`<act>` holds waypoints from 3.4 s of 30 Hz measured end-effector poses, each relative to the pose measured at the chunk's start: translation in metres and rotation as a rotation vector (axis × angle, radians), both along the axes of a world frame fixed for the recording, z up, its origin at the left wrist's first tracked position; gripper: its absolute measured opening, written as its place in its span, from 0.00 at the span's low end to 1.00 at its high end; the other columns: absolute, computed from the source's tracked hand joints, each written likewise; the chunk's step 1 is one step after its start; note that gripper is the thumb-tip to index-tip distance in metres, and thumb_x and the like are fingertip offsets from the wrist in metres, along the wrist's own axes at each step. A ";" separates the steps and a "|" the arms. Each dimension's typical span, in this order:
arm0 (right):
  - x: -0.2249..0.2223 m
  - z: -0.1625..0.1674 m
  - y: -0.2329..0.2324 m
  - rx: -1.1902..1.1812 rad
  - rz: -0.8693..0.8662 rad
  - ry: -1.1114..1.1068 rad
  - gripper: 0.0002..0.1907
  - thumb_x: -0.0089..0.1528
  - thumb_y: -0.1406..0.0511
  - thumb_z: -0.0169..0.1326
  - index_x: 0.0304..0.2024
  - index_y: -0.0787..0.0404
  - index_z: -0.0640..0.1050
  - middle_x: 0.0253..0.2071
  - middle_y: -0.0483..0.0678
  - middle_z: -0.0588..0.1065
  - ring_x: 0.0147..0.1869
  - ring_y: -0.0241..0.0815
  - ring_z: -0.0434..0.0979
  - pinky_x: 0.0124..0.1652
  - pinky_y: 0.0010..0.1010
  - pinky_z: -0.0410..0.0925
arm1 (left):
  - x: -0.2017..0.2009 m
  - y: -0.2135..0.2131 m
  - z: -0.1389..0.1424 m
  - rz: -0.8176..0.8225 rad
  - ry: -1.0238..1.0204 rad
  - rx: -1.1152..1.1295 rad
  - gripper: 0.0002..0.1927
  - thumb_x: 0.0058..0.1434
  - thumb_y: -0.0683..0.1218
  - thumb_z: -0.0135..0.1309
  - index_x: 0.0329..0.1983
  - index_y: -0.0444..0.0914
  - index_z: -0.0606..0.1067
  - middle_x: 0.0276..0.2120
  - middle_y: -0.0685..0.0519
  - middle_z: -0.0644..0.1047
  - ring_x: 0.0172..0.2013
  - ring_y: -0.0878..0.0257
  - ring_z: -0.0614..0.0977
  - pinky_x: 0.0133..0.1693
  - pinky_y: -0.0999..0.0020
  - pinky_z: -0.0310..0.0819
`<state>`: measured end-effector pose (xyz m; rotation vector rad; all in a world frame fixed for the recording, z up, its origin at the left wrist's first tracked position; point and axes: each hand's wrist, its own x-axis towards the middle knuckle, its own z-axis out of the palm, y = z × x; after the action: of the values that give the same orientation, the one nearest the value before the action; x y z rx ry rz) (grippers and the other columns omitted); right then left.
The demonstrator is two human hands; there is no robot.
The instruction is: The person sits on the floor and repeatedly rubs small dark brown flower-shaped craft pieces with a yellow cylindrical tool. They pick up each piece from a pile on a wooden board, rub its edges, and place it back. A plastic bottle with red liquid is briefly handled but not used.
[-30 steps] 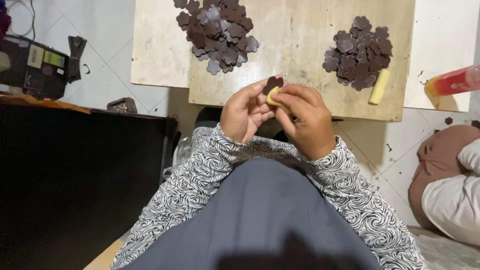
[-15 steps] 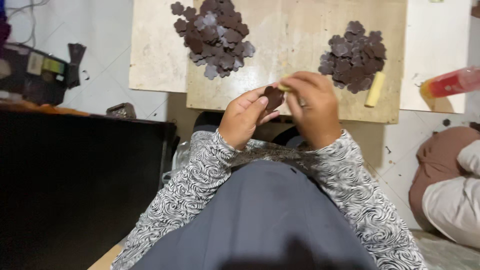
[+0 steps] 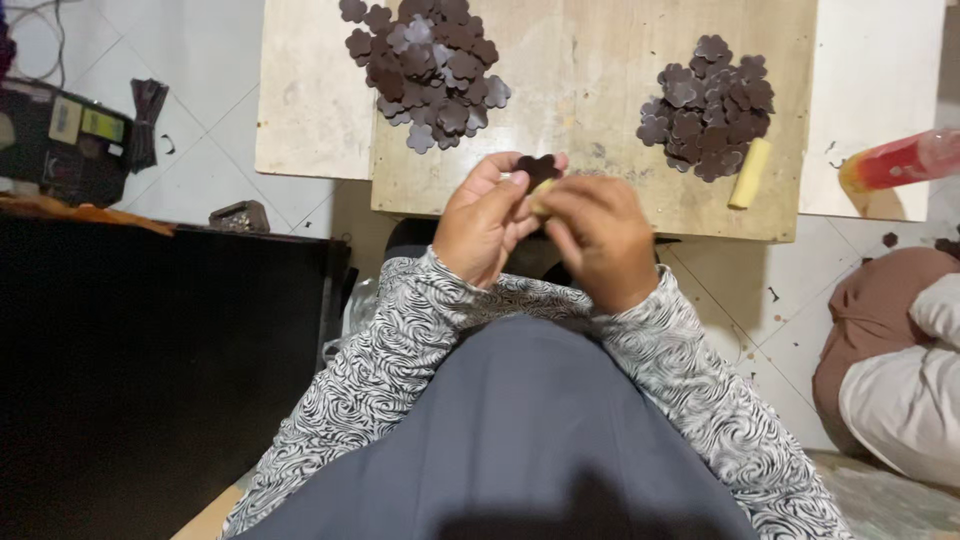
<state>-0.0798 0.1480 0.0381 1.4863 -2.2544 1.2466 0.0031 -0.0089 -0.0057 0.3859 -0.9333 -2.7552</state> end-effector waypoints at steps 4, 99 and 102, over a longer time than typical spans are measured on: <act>-0.008 0.002 0.005 -0.216 -0.102 -0.312 0.15 0.62 0.78 0.57 0.50 0.63 0.81 0.52 0.53 0.78 0.58 0.48 0.79 0.60 0.36 0.72 | 0.003 -0.003 -0.004 -0.033 0.023 -0.226 0.07 0.77 0.42 0.43 0.55 0.36 0.67 0.64 0.43 0.73 0.58 0.61 0.80 0.56 0.63 0.79; -0.035 0.008 0.020 -0.021 -0.152 -0.138 0.16 0.61 0.75 0.59 0.52 0.63 0.81 0.51 0.54 0.81 0.55 0.51 0.83 0.56 0.36 0.75 | -0.049 0.020 -0.013 -0.031 -0.196 -0.116 0.13 0.69 0.44 0.52 0.52 0.34 0.67 0.41 0.49 0.79 0.37 0.64 0.83 0.45 0.66 0.85; -0.034 0.027 0.019 -0.241 -0.094 -0.690 0.12 0.68 0.73 0.55 0.54 0.61 0.79 0.51 0.53 0.81 0.56 0.49 0.82 0.56 0.32 0.75 | -0.034 0.013 0.006 -0.013 -0.203 -0.216 0.19 0.67 0.44 0.51 0.60 0.38 0.66 0.44 0.52 0.79 0.38 0.68 0.83 0.44 0.68 0.83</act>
<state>-0.1141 0.1672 0.0651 0.9369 -2.3706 2.1570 -0.0307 0.0044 0.0007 0.6301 -1.2715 -2.6259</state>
